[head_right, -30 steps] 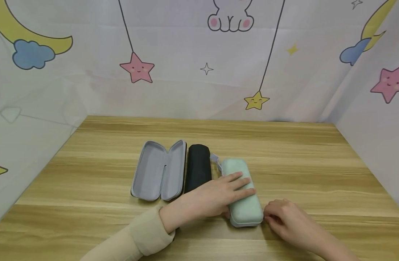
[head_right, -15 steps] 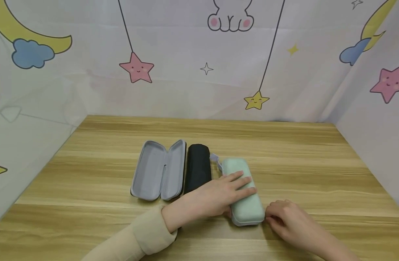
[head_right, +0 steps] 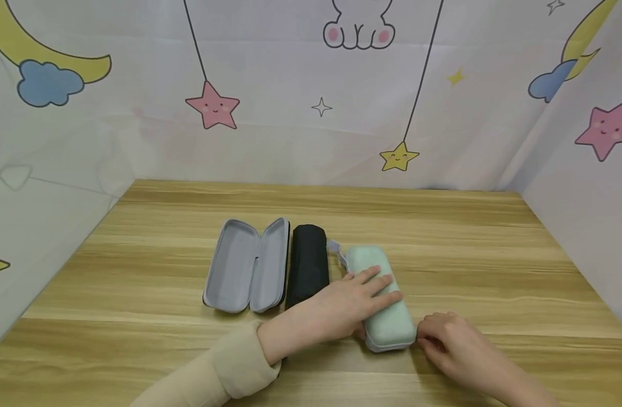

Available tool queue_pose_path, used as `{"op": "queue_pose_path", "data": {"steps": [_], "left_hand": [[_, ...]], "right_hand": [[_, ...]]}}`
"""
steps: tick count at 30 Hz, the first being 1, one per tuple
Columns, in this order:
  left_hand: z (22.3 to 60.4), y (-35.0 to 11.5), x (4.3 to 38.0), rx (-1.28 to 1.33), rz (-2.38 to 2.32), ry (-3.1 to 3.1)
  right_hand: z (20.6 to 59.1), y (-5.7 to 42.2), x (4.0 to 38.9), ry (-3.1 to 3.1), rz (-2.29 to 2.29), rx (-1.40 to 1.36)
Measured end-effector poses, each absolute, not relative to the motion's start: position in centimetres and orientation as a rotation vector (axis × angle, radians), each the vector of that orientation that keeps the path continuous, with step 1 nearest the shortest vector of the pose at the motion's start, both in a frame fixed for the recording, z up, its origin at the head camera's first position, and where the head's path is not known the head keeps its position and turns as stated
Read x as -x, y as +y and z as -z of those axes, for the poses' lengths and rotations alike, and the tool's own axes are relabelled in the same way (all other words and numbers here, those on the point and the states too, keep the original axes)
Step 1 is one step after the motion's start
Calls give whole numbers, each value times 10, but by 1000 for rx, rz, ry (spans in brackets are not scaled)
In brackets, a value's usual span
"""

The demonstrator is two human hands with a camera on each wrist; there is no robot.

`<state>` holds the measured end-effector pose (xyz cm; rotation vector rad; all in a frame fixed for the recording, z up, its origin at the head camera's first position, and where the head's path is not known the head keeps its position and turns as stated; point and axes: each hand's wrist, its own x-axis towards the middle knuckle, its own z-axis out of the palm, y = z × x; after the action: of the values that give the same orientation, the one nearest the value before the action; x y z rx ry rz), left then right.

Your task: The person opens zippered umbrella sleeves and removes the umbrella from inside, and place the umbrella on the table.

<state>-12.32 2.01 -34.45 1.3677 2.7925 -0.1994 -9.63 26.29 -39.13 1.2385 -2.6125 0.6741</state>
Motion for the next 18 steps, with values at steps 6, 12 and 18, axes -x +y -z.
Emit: {"op": "queue_pose_path", "data": {"steps": [6,12,18], "left_hand": [[344,21,121,-1358,219,2803],[344,21,120,-1359,237,2813],[344,23,119,-1359,232,2833]], "right_hand": [[393,264,96,-2603,-665,-1230],[393,265,95,-2600,-647,-1222],[394,265,95,-2595,-633,-1212]]}}
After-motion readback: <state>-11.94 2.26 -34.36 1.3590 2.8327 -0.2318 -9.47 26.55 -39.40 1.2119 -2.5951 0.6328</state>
